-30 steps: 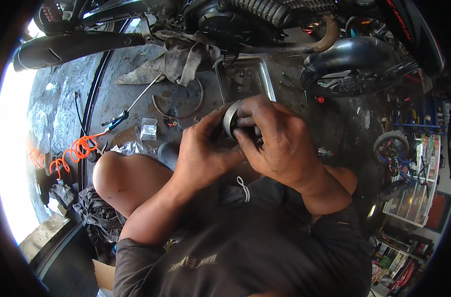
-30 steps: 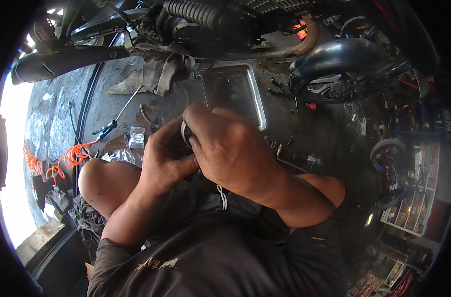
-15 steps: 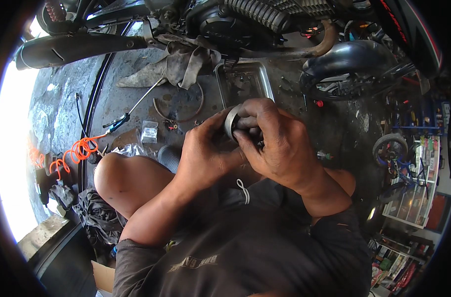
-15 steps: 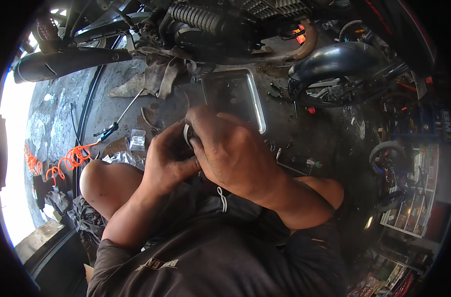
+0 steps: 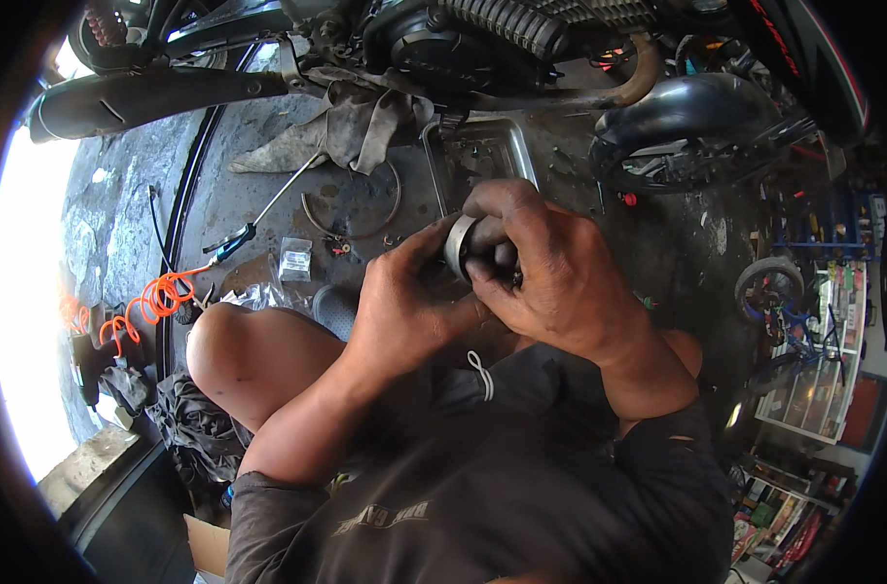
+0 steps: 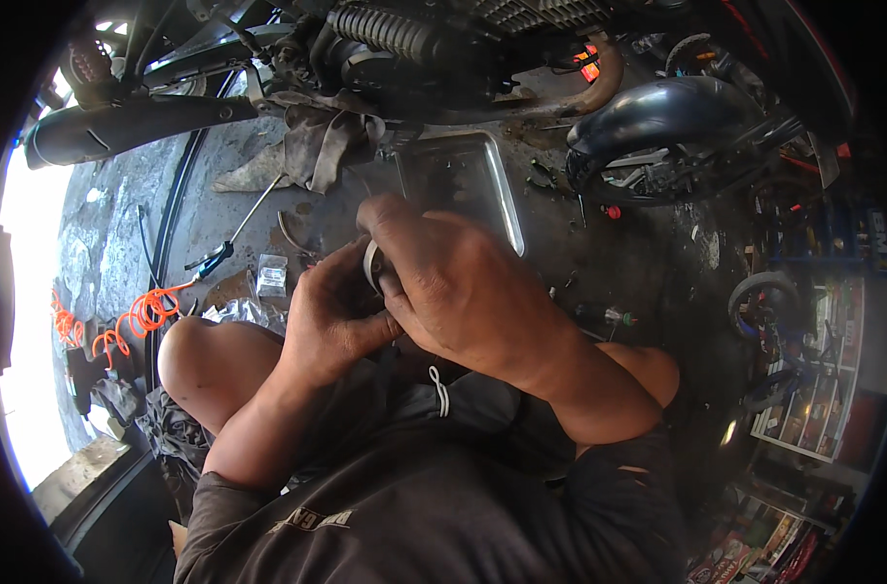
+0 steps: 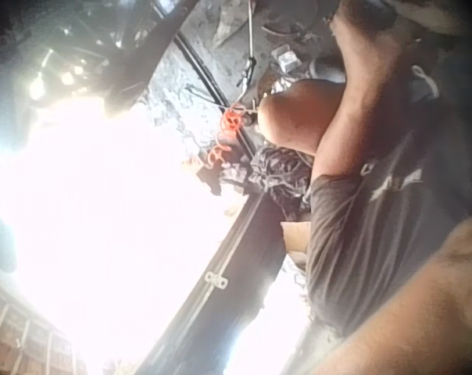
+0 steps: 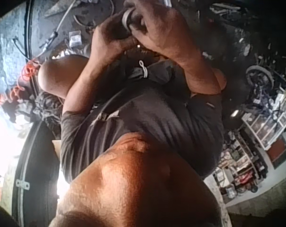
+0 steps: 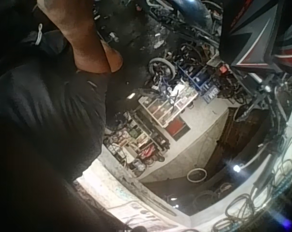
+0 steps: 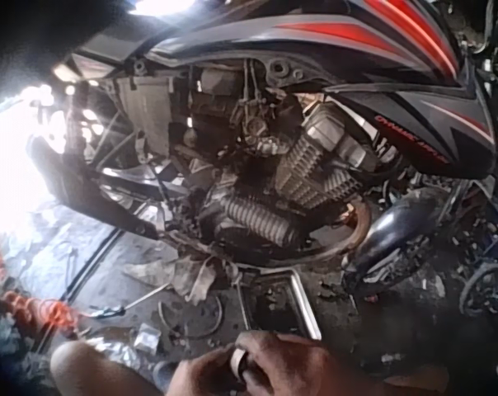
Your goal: The person assembles a motorcycle starter motor by hand, inserting internal components and wires into the housing, using a screwdriver to secure parts, and stripping a wire with a utility knife.
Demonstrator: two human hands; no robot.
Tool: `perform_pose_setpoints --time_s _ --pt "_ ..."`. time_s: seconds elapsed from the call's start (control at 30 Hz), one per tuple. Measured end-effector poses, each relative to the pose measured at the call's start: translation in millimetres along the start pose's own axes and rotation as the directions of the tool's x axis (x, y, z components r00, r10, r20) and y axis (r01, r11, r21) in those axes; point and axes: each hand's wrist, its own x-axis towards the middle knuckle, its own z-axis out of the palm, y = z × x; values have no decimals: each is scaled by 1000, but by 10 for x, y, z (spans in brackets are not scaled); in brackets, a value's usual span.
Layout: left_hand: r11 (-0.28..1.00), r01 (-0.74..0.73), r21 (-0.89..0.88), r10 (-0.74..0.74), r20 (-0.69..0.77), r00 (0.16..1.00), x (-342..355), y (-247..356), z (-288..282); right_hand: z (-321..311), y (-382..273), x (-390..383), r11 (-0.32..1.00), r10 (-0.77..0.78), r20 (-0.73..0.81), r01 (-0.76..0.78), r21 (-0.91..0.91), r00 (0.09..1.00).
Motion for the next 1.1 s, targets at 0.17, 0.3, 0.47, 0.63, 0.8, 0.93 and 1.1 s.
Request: perform_pose_setpoints --time_s 0.17,0.3,0.47,0.63,0.8,0.93,1.1 --pt "995 -30 99 33 -32 999 -10 -12 -16 19 -15 13 1000 -18 -6 18 -24 1000" --pt "996 -56 74 58 -33 998 1 24 11 6 -7 6 1000 -27 -28 27 -15 999" --pt "989 -94 114 102 -68 992 -9 0 6 19 -27 17 999 -42 12 42 -5 999" --pt "993 -67 94 73 -57 996 -3 20 14 13 66 4 966 -242 28 243 -82 970" --pt "1000 -26 -6 25 -45 999 2 13 6 32 92 4 955 -293 -61 290 -60 954" --pt "998 18 -57 -19 -23 1000 -1 28 0 56 69 -15 970 -242 -91 240 -24 966" --pt "993 21 -112 -22 -1 1000 14 14 10 77 78 -42 986 -166 -91 166 -3 982"
